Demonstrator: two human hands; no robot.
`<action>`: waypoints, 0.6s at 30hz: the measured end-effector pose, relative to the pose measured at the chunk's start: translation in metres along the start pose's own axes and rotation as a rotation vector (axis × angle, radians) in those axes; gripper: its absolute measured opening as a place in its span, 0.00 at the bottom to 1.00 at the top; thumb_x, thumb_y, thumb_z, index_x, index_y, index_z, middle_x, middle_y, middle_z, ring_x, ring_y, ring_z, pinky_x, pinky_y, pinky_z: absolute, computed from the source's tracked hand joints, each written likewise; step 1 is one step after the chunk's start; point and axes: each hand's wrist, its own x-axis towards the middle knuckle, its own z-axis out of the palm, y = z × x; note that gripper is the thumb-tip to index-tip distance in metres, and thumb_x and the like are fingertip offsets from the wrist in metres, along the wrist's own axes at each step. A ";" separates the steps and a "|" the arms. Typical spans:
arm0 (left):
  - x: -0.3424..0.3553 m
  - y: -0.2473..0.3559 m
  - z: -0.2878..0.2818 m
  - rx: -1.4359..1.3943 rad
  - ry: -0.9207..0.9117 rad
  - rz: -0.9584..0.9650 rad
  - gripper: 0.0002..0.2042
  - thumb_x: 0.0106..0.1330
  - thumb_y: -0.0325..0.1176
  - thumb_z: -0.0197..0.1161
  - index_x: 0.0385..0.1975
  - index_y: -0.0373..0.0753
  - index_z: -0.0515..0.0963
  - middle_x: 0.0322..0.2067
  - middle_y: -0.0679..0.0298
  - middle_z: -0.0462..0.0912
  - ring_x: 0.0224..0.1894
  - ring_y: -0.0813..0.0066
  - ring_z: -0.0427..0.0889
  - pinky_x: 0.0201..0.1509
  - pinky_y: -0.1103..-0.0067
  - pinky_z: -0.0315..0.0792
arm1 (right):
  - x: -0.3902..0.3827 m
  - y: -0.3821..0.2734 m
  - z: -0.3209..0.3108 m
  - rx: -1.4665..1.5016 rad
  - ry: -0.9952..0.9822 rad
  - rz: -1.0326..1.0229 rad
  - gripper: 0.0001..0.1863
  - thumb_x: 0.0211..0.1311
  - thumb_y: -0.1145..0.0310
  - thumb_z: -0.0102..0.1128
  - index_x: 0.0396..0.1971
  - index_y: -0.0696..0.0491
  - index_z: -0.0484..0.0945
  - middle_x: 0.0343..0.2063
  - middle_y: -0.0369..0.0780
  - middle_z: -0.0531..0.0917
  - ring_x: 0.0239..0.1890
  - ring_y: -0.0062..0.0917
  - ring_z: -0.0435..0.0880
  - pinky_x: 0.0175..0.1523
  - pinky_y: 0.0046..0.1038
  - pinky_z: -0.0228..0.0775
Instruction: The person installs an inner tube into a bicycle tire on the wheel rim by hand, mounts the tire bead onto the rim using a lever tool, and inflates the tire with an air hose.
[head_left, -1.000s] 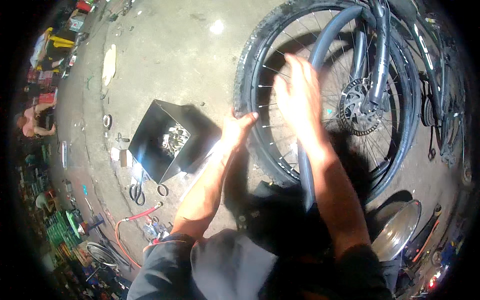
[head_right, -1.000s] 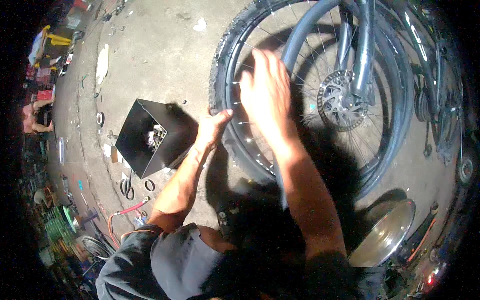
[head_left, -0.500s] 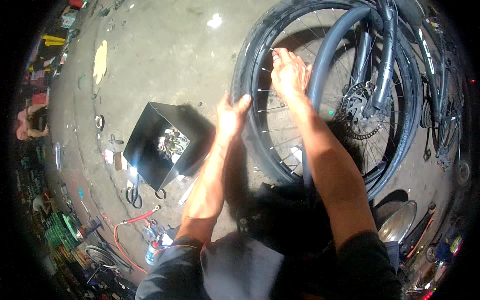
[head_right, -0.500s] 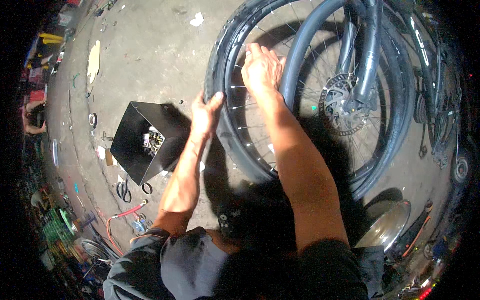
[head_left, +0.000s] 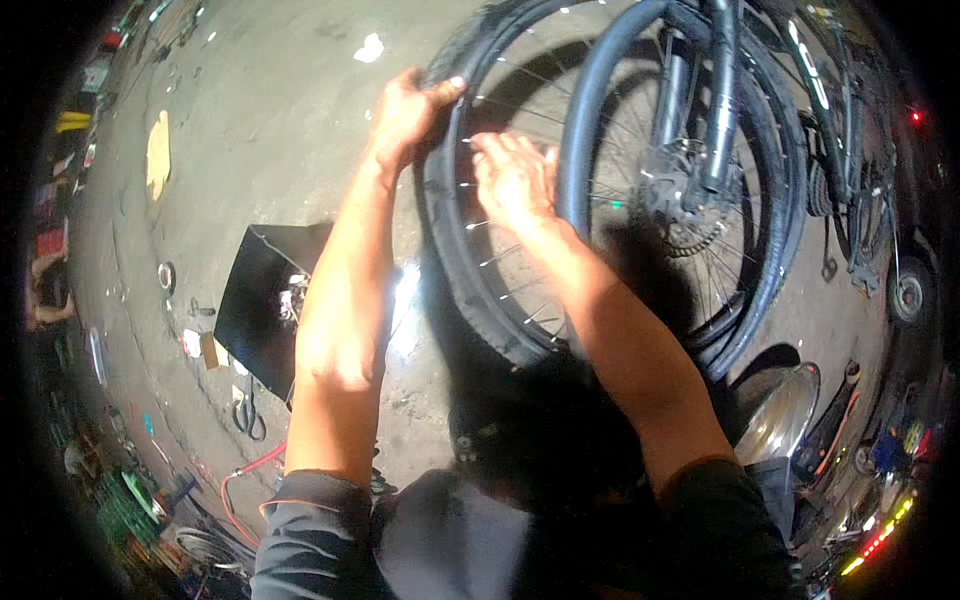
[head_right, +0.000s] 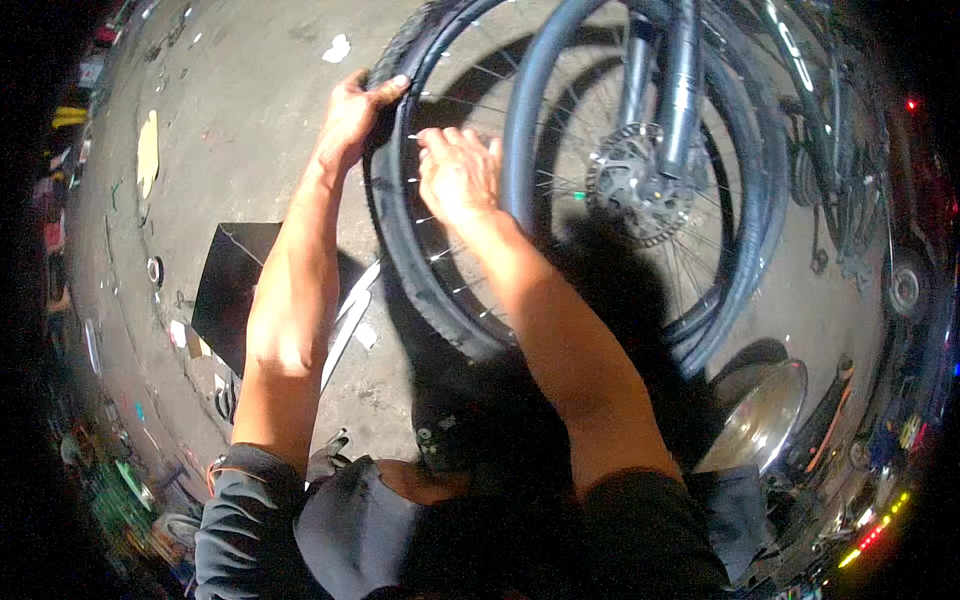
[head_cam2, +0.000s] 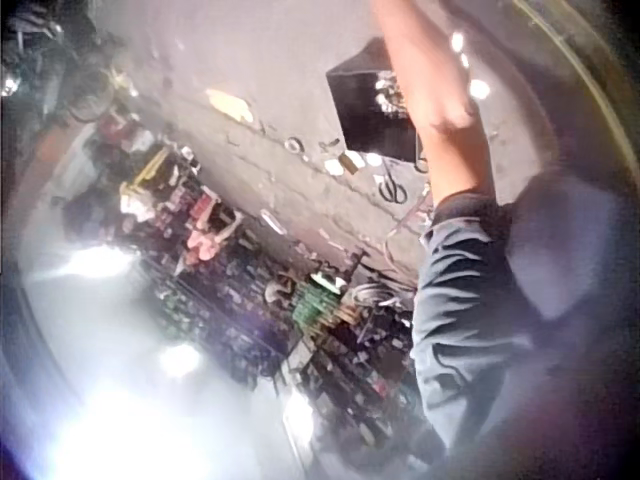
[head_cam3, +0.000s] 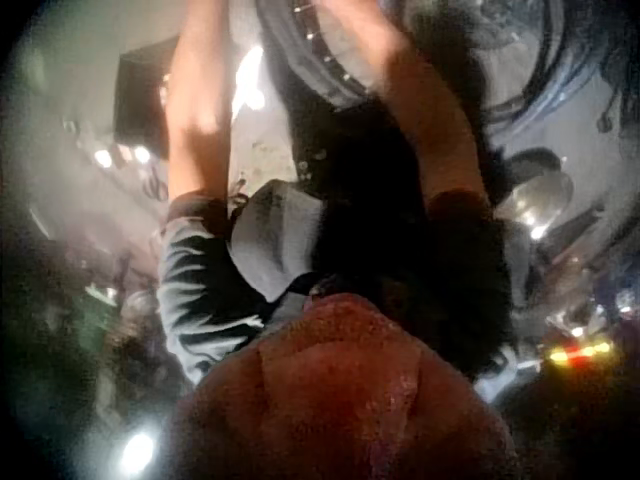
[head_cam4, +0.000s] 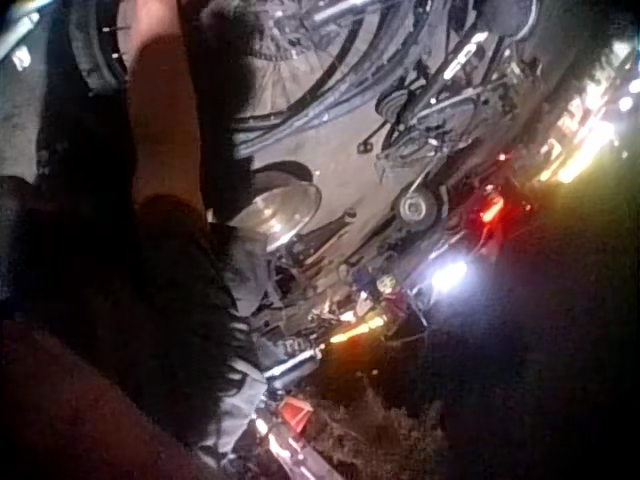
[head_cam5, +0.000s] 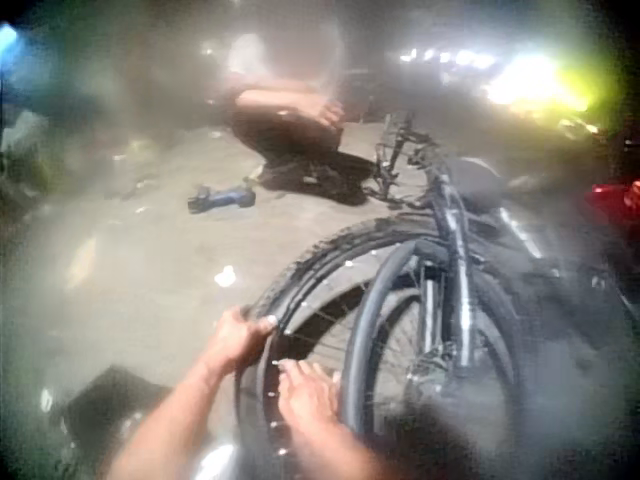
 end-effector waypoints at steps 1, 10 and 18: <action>-0.003 0.007 0.004 0.037 0.036 -0.005 0.30 0.53 0.42 0.68 0.49 0.23 0.70 0.38 0.44 0.80 0.38 0.65 0.80 0.43 0.73 0.73 | -0.001 0.004 0.001 -0.012 0.031 -0.052 0.13 0.57 0.66 0.52 0.43 0.49 0.75 0.39 0.41 0.78 0.46 0.35 0.74 0.54 0.49 0.59; -0.225 -0.056 0.025 0.843 -0.431 0.709 0.22 0.46 0.27 0.59 0.45 0.31 0.69 0.48 0.42 0.69 0.52 0.43 0.66 0.60 0.53 0.56 | -0.169 0.048 -0.110 0.259 -0.141 -0.310 0.21 0.53 0.69 0.56 0.49 0.54 0.72 0.40 0.44 0.77 0.43 0.41 0.75 0.52 0.38 0.67; -0.279 -0.066 0.050 1.008 -0.868 0.869 0.13 0.55 0.30 0.51 0.41 0.42 0.73 0.36 0.61 0.73 0.46 0.62 0.70 0.58 0.60 0.60 | -0.296 0.105 -0.137 -0.086 -0.653 -0.082 0.28 0.49 0.60 0.63 0.50 0.55 0.68 0.44 0.47 0.73 0.46 0.39 0.74 0.49 0.42 0.68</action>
